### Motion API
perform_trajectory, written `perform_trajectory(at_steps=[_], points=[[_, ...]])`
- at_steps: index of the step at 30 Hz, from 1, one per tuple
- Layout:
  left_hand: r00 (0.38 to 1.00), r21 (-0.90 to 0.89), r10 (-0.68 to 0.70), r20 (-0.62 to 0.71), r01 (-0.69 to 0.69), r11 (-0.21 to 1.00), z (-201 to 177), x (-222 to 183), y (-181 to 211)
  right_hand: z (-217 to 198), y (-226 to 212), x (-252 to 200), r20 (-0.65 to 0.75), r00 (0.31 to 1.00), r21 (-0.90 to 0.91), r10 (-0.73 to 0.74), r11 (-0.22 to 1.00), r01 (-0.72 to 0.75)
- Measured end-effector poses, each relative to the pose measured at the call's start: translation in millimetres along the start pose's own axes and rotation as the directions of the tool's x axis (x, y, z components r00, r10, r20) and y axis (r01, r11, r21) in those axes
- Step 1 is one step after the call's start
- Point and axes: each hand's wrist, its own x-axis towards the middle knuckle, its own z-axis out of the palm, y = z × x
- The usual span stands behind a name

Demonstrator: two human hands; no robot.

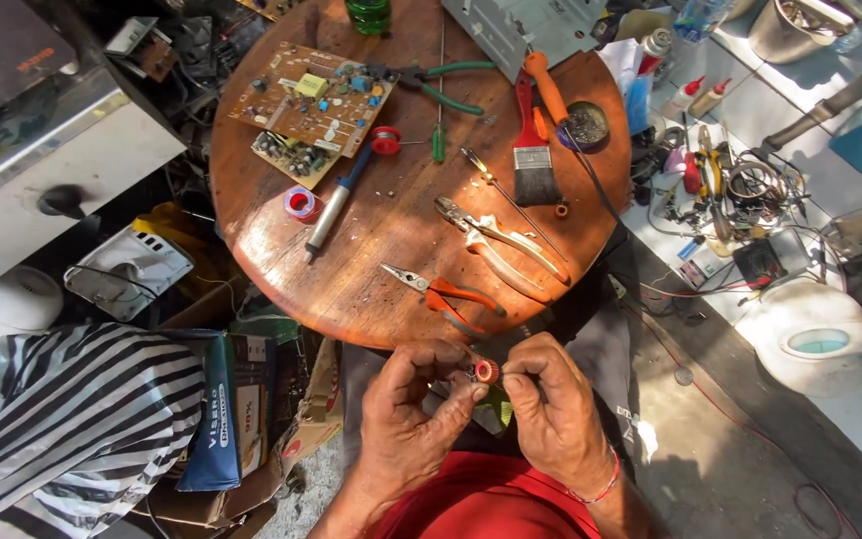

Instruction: Repairing an electronic device by connecting wires to a small component and using pliers to secure the connection.

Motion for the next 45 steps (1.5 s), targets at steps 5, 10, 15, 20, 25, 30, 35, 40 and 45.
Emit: perform_trajectory(at_steps=[5, 10, 15, 20, 25, 30, 35, 40, 45], points=[[0.999, -0.017, 0.037, -0.002, -0.037, 0.999, -1, 1, 3, -1, -4, -4, 0.067, 0.997, 0.045, 0.039, 0.998, -0.042], [1.000, 0.006, 0.011, -0.009, -0.011, 1.000, -2, -3, -1, 2, -2, -8, 0.034, 0.999, -0.046, 0.024, 0.999, -0.022], [0.991, 0.070, -0.080, 0.110, 0.073, 0.995, -1, -1, 4, 3, -5, -9, -0.006, 0.999, 0.047, 0.054, 0.997, -0.054], [0.992, 0.020, -0.059, 0.112, 0.057, 0.998, -3, -1, 2, 10, 18, -24, -0.055, 0.981, 0.279, 0.185, 0.946, -0.163], [0.979, 0.034, -0.083, 0.186, 0.078, 0.996, -6, -2, -1, 12, 36, -32, 0.018, 0.921, 0.683, 0.388, 0.668, -0.295], [0.976, -0.009, -0.148, 0.160, 0.152, 0.988, -8, -7, -14, 14, 24, -20, 0.101, 0.949, 0.782, 0.299, 0.565, -0.262], [0.968, -0.055, -0.138, 0.211, 0.152, 0.987, -11, -4, -15, -2, 10, -12, 0.256, 0.922, 0.669, 0.291, 0.635, -0.386], [0.950, 0.064, -0.086, 0.301, 0.070, 0.996, -15, 6, 6, -19, 3, -4, 0.282, 0.935, 0.491, 0.213, 0.806, -0.331], [0.894, 0.090, -0.226, 0.387, 0.208, 0.974, -19, 11, 15, -10, 14, -12, 0.292, 0.907, 0.510, 0.302, 0.753, -0.415]])
